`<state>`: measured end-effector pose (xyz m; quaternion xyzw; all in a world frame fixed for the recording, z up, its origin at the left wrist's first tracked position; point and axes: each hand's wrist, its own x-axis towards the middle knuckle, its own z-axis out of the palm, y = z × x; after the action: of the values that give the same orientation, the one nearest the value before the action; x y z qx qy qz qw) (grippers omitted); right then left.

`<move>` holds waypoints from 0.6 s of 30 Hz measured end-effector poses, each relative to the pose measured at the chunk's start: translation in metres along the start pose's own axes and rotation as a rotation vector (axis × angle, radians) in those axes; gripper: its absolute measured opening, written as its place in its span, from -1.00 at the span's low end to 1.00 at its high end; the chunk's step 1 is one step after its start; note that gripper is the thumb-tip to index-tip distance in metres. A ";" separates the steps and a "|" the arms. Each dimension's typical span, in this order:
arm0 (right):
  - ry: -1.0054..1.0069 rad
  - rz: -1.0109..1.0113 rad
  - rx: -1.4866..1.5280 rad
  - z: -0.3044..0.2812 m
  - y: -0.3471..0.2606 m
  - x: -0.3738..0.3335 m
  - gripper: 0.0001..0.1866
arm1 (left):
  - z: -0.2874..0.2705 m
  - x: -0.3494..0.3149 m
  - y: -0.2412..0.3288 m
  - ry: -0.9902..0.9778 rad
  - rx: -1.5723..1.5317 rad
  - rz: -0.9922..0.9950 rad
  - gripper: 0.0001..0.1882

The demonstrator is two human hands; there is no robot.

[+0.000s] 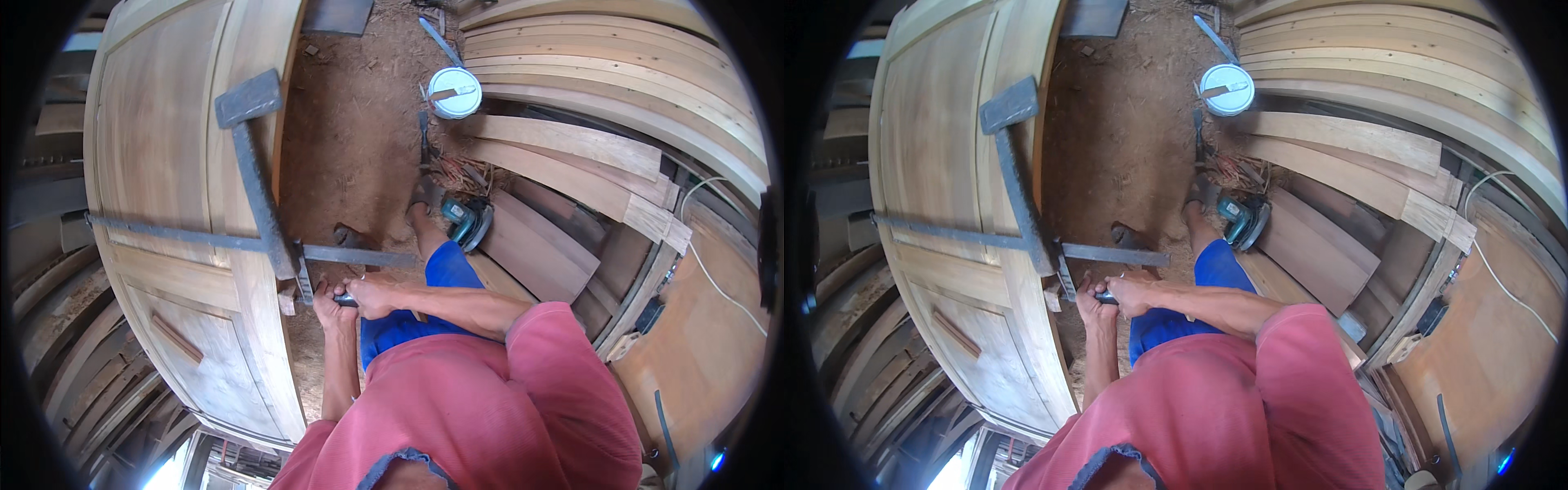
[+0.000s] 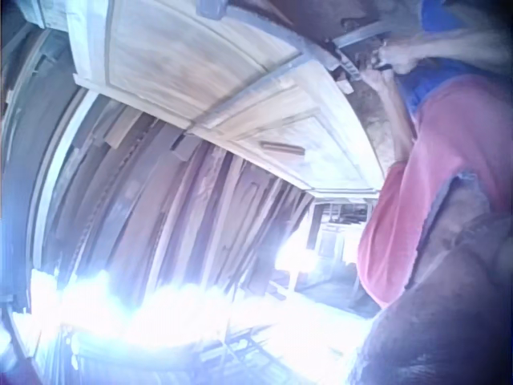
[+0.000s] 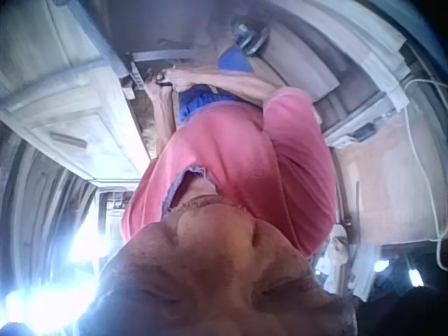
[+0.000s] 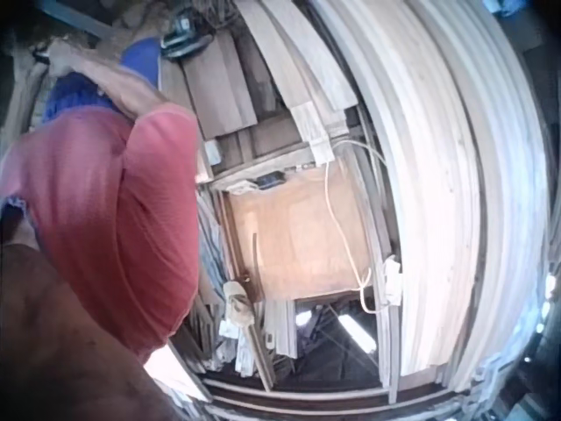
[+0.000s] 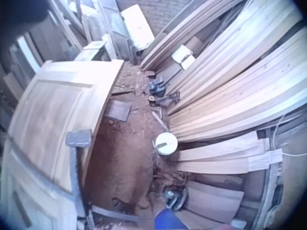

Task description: The person applies a large metal clamp to the edge of a wooden door panel, tightening it by hand and then using a hammer to tap the clamp and the wood to ensure a tight fit.

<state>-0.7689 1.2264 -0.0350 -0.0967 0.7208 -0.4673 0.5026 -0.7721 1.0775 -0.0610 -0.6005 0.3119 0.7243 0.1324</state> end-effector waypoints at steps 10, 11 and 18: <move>0.037 -0.100 0.484 0.009 0.117 -0.033 -0.28 | 0.007 -0.017 0.004 0.071 0.094 -0.004 -0.90; -0.027 0.040 0.438 -0.029 0.131 -0.054 -0.28 | 0.008 -0.018 0.002 0.075 0.086 -0.012 -0.87; 0.729 0.908 0.279 -0.022 0.425 -0.048 -0.60 | 0.010 -0.022 -0.002 0.101 0.244 0.001 -0.69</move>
<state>-0.6238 1.4994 -0.3311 0.4546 0.7479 -0.2993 0.3801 -0.7730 1.0890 -0.0396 -0.6156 0.4043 0.6497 0.1882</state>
